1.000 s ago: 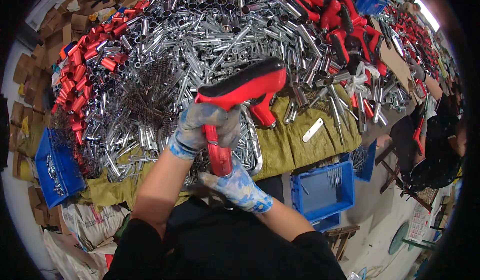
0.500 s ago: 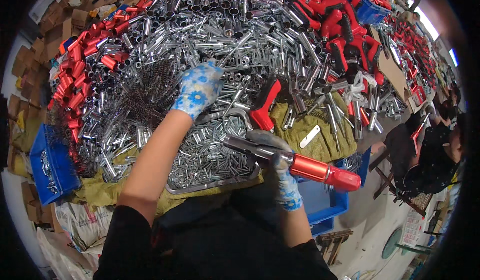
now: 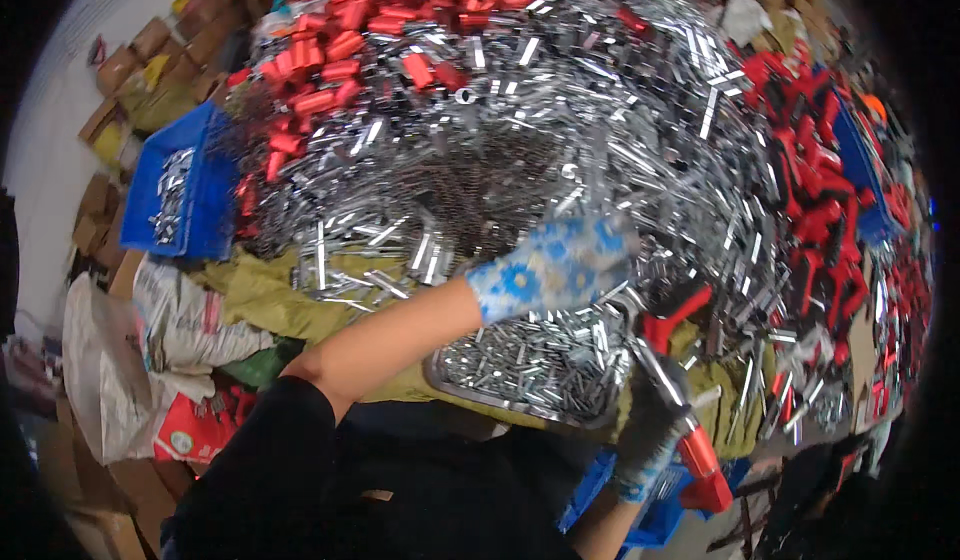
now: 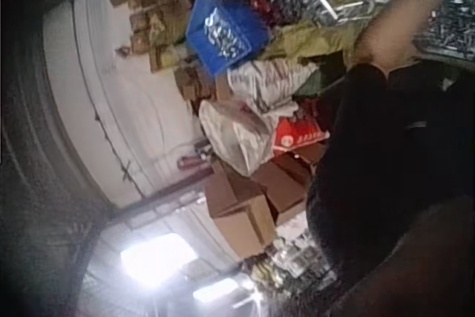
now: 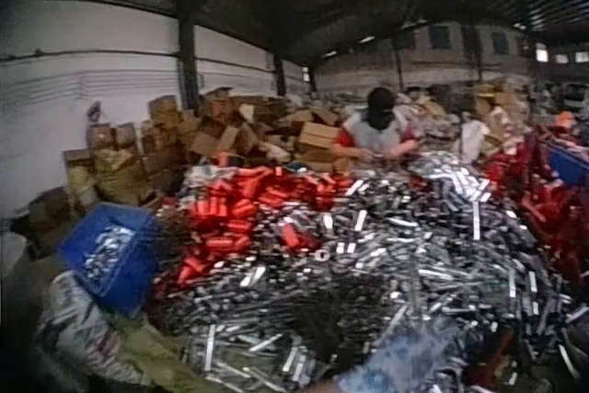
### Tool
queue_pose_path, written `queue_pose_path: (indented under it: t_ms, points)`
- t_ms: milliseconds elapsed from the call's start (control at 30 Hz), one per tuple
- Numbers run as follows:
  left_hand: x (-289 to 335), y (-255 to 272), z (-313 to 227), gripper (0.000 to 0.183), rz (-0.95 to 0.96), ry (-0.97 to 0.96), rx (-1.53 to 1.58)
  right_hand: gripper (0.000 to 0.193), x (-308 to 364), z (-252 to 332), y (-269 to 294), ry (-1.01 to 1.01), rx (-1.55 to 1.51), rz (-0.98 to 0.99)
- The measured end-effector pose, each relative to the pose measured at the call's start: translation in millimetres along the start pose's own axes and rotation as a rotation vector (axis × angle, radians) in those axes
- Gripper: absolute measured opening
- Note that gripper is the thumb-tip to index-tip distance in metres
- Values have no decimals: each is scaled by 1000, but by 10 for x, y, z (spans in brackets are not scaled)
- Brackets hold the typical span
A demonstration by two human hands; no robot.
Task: Assembling small metal components and red plastic handles at a workshop workstation.
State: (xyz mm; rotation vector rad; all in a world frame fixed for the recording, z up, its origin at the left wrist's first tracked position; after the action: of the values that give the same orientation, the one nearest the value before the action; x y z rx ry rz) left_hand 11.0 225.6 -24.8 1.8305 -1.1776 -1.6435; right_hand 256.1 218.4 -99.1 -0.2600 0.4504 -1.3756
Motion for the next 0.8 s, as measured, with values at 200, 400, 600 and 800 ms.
queue_pose_path:
  t_ms: [200,400,600,800]
  points:
    - [585,556,-57,34,379,146,168,74,-28,-206,-53,19,-138,198]
    - [866,1012,54,34,387,134,123,53,221,-217,-470,-46,-72,463]
    - [1076,1279,173,44,428,431,495,55,359,-313,-775,-95,-242,337]
    - [1468,2317,1145,34,119,603,204,22,368,-463,-867,80,450,437]
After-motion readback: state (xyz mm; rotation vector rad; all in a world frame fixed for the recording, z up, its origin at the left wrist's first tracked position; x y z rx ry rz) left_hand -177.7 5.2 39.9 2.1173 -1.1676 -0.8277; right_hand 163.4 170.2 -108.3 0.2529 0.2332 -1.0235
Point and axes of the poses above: each hand's wrist, its own x-axis away from the middle knuckle, its own y-axis out of the back of the hand, z = x × y, the point moved 3 cm from there along -x, towards the middle knuckle, and after that the axes turned 12 degrees about y, right-handed, at the moved point
